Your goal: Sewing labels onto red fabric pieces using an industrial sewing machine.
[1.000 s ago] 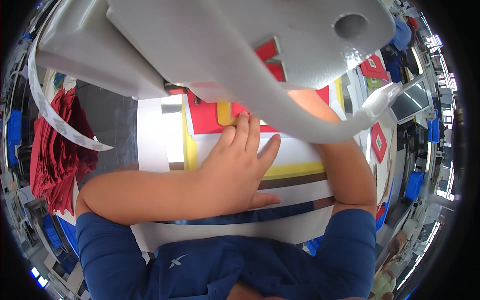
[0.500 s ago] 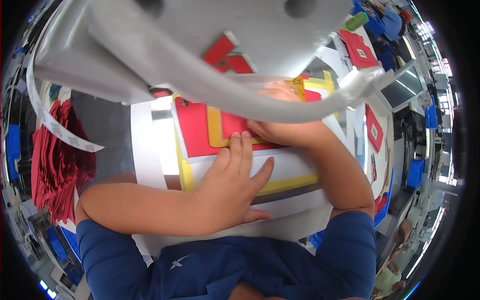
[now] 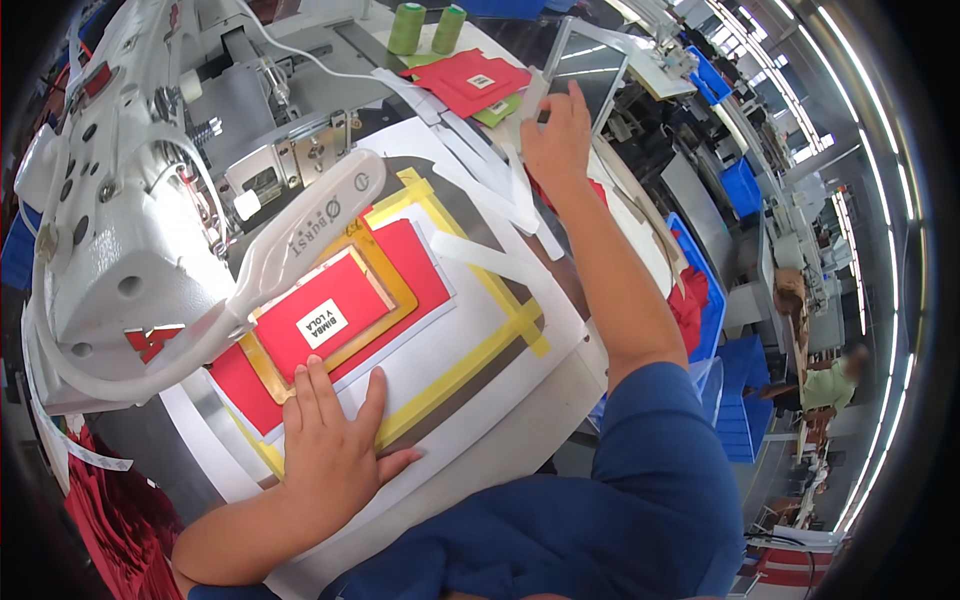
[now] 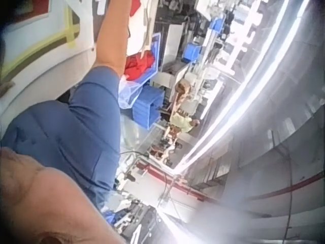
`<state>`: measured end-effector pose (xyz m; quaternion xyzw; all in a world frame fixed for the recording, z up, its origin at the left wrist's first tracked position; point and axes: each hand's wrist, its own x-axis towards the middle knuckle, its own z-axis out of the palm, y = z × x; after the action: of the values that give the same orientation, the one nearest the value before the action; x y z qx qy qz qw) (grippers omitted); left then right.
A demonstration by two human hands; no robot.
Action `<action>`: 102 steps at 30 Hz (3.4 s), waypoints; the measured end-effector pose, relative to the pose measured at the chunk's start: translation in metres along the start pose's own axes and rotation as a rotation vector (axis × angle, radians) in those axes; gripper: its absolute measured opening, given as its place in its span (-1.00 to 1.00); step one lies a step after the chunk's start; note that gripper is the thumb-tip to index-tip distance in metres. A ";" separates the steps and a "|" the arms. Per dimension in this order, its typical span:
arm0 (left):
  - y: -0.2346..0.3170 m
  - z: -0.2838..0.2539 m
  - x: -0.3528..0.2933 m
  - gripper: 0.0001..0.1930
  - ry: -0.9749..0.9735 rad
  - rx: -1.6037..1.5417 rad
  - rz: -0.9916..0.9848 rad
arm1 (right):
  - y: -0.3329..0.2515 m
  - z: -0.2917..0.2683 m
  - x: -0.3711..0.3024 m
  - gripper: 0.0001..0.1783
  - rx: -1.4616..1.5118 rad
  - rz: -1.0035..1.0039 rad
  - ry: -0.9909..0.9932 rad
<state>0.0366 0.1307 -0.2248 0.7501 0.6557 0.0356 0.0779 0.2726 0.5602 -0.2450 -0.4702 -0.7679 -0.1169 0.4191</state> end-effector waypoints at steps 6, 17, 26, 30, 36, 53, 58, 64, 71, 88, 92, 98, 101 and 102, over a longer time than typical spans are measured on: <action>-0.001 -0.003 0.002 0.05 -0.032 0.017 0.000 | 0.050 -0.003 -0.027 -0.67 -0.047 -0.023 -0.136; -0.001 -0.004 0.003 0.00 0.005 0.085 0.020 | 0.088 -0.028 -0.033 -0.65 -0.250 0.265 -0.362; -0.002 -0.005 0.000 0.03 0.016 -0.007 0.013 | 0.110 -0.014 -0.029 -0.77 -0.253 0.121 -0.356; -0.010 -0.012 0.008 0.00 0.050 -0.049 0.037 | 0.031 -0.038 -0.026 -0.77 0.017 -0.024 -0.471; -0.038 -0.014 0.040 -0.11 0.158 -0.152 -0.029 | -0.129 -0.072 -0.038 -0.67 0.439 -0.249 -0.851; -0.041 -0.005 0.112 -0.13 0.223 0.007 -0.067 | -0.159 -0.030 -0.068 -0.80 0.848 -0.287 -0.700; -0.046 -0.008 0.110 -0.25 0.235 -0.092 -0.074 | -0.162 -0.024 -0.070 -0.81 0.925 -0.297 -0.691; -0.047 -0.004 0.122 -0.57 0.366 -0.248 -0.132 | -0.160 -0.023 -0.075 -0.82 0.963 -0.249 -0.754; -0.049 0.004 0.101 -0.65 0.429 0.005 0.074 | -0.178 -0.016 -0.082 -0.77 0.836 -0.320 -0.786; -0.018 0.002 0.074 0.01 0.124 0.136 -0.115 | -0.185 -0.018 -0.072 -0.90 0.683 -0.378 -0.810; -0.013 -0.012 0.075 0.04 0.098 0.142 -0.112 | -0.189 -0.018 -0.073 -0.91 0.720 -0.406 -0.758; -0.022 -0.019 0.083 0.06 0.054 0.121 -0.074 | -0.180 -0.019 -0.074 -0.92 0.784 -0.303 -0.706; -0.034 -0.016 0.091 0.05 0.030 0.057 -0.090 | -0.171 -0.020 -0.072 -0.92 0.785 -0.233 -0.713; -0.040 -0.011 0.093 0.04 0.094 0.076 -0.063 | -0.167 -0.020 -0.073 -0.93 0.785 -0.180 -0.765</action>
<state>0.0085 0.2288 -0.2249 0.7291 0.6828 0.0434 0.0195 0.1612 0.4149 -0.2517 -0.2200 -0.8884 0.3218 0.2427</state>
